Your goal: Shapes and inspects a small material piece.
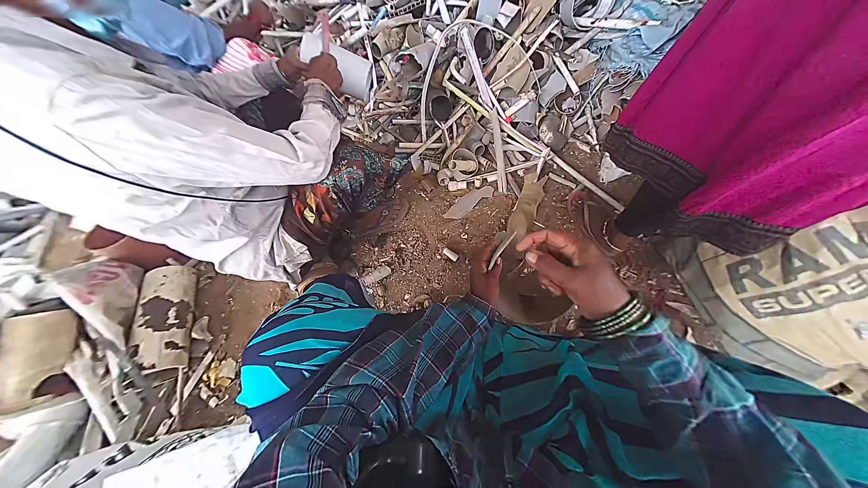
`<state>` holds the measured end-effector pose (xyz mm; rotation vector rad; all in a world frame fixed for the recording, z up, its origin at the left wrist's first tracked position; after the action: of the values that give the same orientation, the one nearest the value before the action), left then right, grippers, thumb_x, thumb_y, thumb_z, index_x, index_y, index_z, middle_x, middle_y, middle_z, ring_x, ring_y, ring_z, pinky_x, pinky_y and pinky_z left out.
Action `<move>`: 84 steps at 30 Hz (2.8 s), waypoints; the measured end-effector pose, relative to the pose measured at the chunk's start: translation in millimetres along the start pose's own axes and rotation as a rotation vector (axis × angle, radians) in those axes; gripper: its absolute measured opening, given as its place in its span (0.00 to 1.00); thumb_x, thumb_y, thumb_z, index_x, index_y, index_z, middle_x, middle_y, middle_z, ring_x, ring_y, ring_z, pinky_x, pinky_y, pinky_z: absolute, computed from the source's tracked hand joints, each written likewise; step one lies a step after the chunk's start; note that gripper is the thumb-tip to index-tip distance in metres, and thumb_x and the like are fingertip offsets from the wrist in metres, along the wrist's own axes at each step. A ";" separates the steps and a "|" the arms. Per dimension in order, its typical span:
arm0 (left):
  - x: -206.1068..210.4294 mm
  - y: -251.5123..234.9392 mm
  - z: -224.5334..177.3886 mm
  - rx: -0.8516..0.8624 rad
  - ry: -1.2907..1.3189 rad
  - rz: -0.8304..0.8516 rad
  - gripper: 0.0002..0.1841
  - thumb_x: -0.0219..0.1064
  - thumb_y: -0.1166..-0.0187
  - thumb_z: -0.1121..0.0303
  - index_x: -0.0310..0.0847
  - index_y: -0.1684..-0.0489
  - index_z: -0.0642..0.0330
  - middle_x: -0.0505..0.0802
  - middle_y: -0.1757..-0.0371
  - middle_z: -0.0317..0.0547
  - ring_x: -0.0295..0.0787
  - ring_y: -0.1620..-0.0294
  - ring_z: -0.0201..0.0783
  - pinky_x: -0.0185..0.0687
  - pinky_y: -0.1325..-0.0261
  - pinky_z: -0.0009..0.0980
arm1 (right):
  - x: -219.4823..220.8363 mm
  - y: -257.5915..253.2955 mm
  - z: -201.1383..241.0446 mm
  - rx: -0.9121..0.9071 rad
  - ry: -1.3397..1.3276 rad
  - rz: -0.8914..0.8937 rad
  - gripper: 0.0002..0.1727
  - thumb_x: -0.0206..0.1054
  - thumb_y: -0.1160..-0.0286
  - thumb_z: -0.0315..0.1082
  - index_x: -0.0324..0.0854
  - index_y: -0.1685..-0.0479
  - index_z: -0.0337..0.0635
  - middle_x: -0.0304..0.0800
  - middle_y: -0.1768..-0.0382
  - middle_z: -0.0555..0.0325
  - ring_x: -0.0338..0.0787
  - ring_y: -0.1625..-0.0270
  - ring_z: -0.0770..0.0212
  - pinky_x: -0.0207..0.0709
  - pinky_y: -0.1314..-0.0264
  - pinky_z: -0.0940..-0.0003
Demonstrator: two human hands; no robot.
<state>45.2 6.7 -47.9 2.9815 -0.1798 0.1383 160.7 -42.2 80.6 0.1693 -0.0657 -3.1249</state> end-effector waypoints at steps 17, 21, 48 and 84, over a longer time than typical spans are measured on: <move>1.2 -5.4 -19.3 0.158 -0.276 0.021 0.21 0.51 0.18 0.86 0.73 0.27 0.82 0.82 0.27 0.73 0.78 0.21 0.53 0.64 0.16 0.38 | -16.7 -7.1 -17.8 -0.154 -0.036 -0.162 0.13 0.62 0.29 0.26 0.83 0.47 0.37 0.74 0.81 0.81 0.72 0.83 0.85 0.70 0.77 0.88; 0.3 -12.3 -48.6 0.146 -0.424 0.010 0.20 0.52 0.16 0.84 0.76 0.27 0.78 0.85 0.29 0.71 0.81 0.24 0.56 0.66 0.17 0.42 | -30.7 4.8 1.2 -0.362 -0.043 -0.081 0.19 0.69 0.34 0.32 0.81 0.42 0.44 0.78 0.69 0.84 0.79 0.67 0.85 0.75 0.59 0.87; 16.3 -24.8 -48.2 0.130 -0.415 0.251 0.21 0.57 0.21 0.86 0.77 0.28 0.78 0.82 0.26 0.70 0.76 0.21 0.57 0.64 0.16 0.45 | -1.7 -2.5 12.8 -0.231 0.128 -0.069 0.16 0.57 0.26 0.29 0.83 0.44 0.38 0.75 0.79 0.81 0.74 0.82 0.86 0.75 0.76 0.87; 15.8 -31.6 -43.3 0.057 -0.414 0.278 0.21 0.57 0.17 0.82 0.75 0.25 0.75 0.80 0.24 0.69 0.73 0.18 0.58 0.62 0.14 0.46 | -7.4 -17.5 -14.8 -0.219 0.074 -0.019 0.11 0.56 0.27 0.26 0.80 0.52 0.44 0.81 0.76 0.85 0.76 0.82 0.86 0.75 0.78 0.86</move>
<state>61.3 42.7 -8.3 2.9861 -0.6455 -0.4544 169.4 -25.3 66.0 0.2830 0.2792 -3.1104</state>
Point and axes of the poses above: each hand's wrist, its own y-axis away from the middle knuckle, its own x-axis out of the palm, z = x × y, the point moved 7 cm from there along -y, towards the middle knuckle
